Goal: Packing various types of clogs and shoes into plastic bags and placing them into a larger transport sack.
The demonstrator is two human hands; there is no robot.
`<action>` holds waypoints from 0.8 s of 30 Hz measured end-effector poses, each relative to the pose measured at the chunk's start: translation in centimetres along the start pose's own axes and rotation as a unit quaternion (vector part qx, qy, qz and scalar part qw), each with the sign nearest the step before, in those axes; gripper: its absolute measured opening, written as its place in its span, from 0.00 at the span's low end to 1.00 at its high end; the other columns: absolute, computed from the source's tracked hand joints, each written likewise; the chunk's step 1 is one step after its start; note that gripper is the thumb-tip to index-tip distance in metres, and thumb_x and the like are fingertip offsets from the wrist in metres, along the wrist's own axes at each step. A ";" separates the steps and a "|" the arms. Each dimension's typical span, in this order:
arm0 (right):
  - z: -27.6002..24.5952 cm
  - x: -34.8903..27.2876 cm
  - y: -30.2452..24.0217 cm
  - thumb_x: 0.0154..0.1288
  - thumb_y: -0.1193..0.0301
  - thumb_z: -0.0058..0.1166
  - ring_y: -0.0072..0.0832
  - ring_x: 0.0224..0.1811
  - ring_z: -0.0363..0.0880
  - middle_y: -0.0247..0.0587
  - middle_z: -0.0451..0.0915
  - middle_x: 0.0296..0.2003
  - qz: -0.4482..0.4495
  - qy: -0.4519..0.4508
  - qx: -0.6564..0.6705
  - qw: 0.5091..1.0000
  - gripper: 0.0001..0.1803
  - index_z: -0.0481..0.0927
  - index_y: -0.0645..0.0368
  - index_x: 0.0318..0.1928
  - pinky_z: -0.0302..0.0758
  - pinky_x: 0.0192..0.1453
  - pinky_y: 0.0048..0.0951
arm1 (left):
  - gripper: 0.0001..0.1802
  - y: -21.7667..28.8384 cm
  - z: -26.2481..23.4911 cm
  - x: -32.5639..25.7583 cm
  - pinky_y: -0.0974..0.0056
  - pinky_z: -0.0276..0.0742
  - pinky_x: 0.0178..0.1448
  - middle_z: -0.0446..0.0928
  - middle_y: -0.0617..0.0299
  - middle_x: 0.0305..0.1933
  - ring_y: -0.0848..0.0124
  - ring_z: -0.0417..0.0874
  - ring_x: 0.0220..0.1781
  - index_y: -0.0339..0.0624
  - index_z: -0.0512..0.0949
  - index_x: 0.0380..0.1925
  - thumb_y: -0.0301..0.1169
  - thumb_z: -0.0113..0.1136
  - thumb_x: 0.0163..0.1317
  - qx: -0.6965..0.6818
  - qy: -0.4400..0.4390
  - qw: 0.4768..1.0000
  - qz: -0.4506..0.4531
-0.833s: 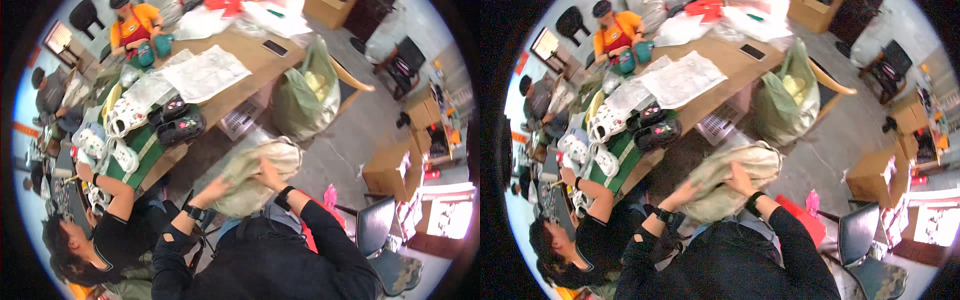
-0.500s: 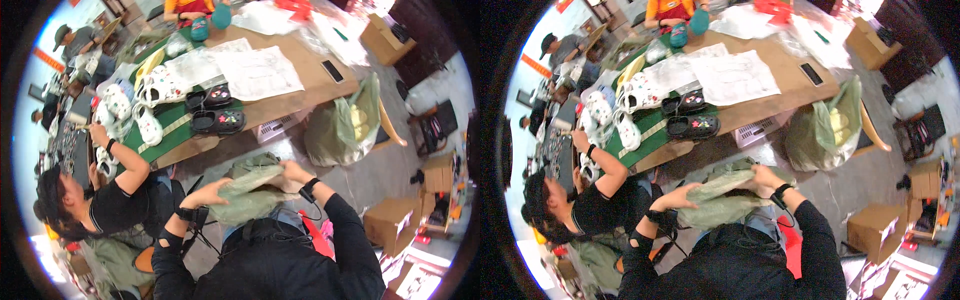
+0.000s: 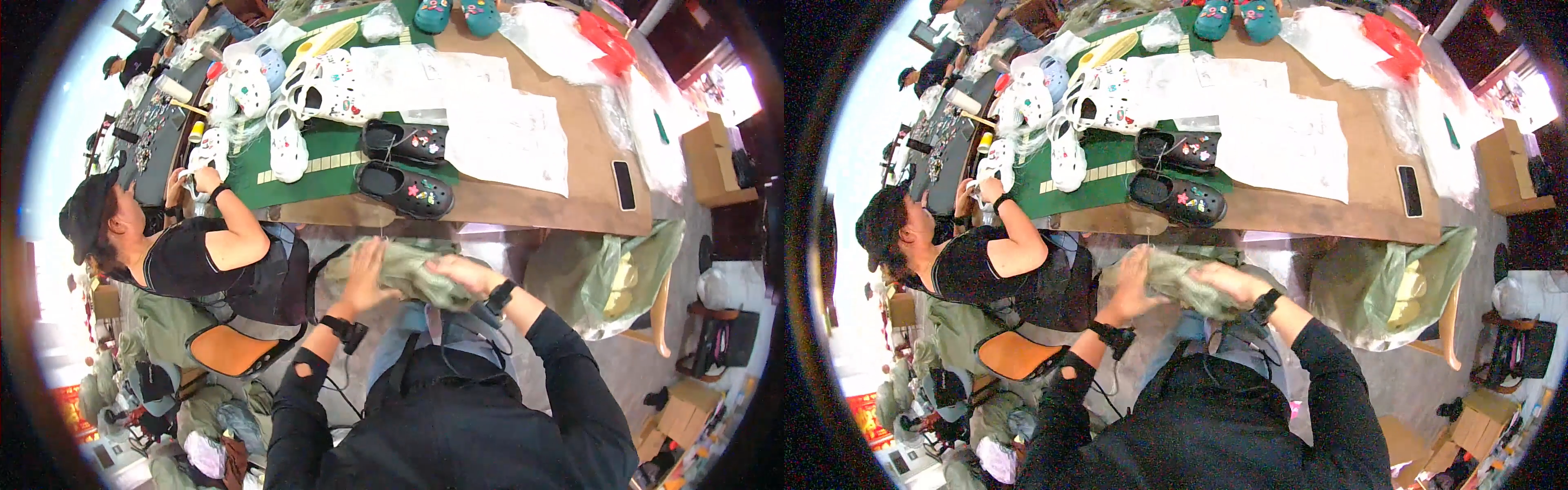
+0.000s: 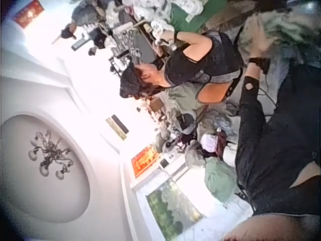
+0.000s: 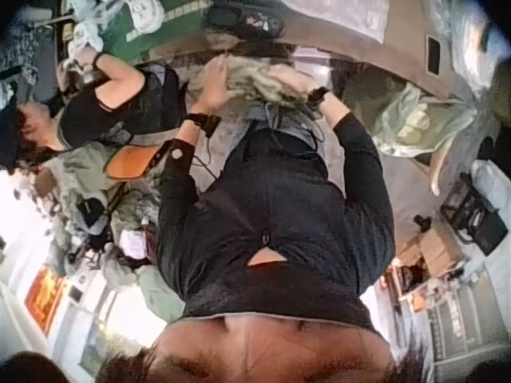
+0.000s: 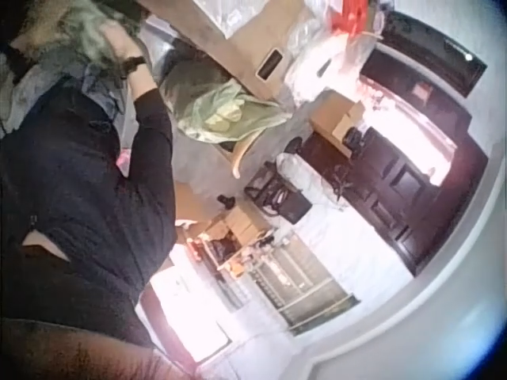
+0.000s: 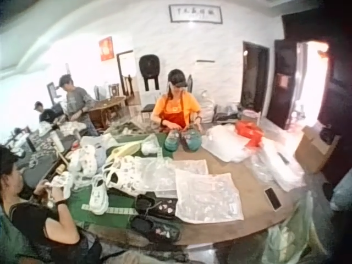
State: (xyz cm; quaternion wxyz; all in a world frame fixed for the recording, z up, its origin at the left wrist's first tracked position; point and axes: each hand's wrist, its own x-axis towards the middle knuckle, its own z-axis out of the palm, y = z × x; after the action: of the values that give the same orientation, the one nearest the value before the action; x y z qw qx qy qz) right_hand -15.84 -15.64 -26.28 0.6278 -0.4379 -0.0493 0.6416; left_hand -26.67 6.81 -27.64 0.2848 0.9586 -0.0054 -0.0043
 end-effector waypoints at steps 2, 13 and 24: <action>1.4 3.2 2.1 0.64 0.53 0.45 0.15 0.40 0.71 0.31 0.78 0.37 0.015 -0.040 -0.079 0.996 0.23 0.76 0.62 0.44 0.67 0.47 0.22 | 0.43 0.5 2.5 -0.2 0.45 0.41 0.67 0.62 0.50 0.61 0.54 0.53 0.67 0.47 0.56 0.61 0.41 0.64 0.45 0.006 -0.052 0.998 0.039; -0.6 11.4 5.8 0.65 0.65 0.46 0.25 0.49 0.68 0.38 0.71 0.44 -0.214 0.368 0.144 0.893 0.17 0.67 0.59 0.51 0.65 0.54 0.27 | 0.20 -8.3 3.0 3.2 0.65 0.73 0.49 0.72 0.59 0.49 0.70 0.75 0.48 0.44 0.64 0.54 0.26 0.46 0.60 -0.658 -0.194 0.587 -0.430; 1.8 15.1 8.6 0.59 0.77 0.45 0.34 0.38 0.77 0.45 0.76 0.38 -0.081 0.490 -0.134 0.857 0.19 0.63 0.58 0.51 0.75 0.40 0.34 | 0.11 -14.6 7.7 3.5 0.63 0.73 0.45 0.75 0.61 0.35 0.68 0.77 0.38 0.38 0.72 0.37 0.27 0.56 0.52 -0.471 -0.147 0.730 -0.473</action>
State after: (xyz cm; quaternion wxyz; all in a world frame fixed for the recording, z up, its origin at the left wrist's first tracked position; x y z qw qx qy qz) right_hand -20.92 -3.76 -38.02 0.5559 -0.7700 0.1442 0.2780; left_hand -23.18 14.78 -42.04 0.6563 0.5679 0.4092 -0.2817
